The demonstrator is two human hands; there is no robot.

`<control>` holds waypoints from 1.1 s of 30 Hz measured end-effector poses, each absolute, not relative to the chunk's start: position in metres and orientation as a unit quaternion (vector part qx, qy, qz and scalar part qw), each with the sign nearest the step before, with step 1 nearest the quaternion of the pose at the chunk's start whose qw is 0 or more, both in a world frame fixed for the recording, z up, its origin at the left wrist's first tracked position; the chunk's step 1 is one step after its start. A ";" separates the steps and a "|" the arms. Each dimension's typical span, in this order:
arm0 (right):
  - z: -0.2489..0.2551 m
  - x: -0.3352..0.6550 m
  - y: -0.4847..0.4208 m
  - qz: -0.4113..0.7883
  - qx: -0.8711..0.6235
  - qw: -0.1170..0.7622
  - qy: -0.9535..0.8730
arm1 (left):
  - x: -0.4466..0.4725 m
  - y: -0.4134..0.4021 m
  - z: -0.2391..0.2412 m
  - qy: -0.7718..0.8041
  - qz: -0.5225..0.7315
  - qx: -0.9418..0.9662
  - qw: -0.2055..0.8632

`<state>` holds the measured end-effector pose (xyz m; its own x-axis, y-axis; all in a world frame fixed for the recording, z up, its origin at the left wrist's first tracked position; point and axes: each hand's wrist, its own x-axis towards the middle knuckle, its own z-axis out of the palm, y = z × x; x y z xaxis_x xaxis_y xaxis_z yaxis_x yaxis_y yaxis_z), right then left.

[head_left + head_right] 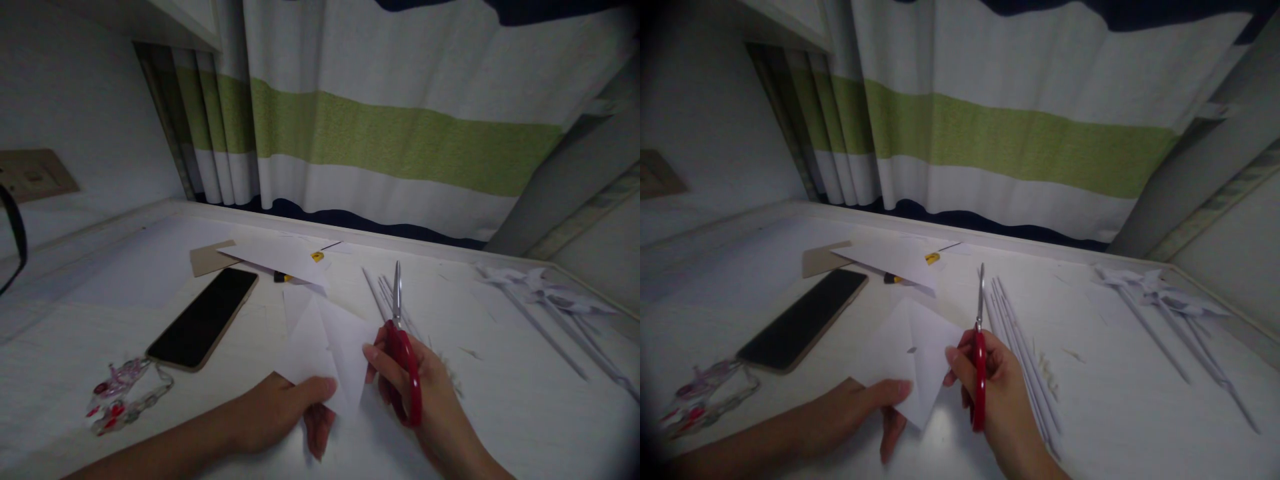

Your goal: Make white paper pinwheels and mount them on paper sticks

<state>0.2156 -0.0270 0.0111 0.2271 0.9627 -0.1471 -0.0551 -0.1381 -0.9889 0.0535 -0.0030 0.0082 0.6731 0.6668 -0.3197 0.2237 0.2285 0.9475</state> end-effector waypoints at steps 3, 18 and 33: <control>0.010 0.217 -0.029 0.503 -0.581 0.490 -0.411 | 0.052 -0.002 0.009 0.405 0.192 0.613 0.650; 0.019 0.212 -0.047 0.549 -0.543 0.308 -0.556 | 0.044 0.015 0.013 0.450 0.458 0.508 0.574; 0.010 0.208 -0.043 0.602 -0.518 0.305 -0.525 | 0.043 0.013 0.021 0.486 0.431 0.537 0.538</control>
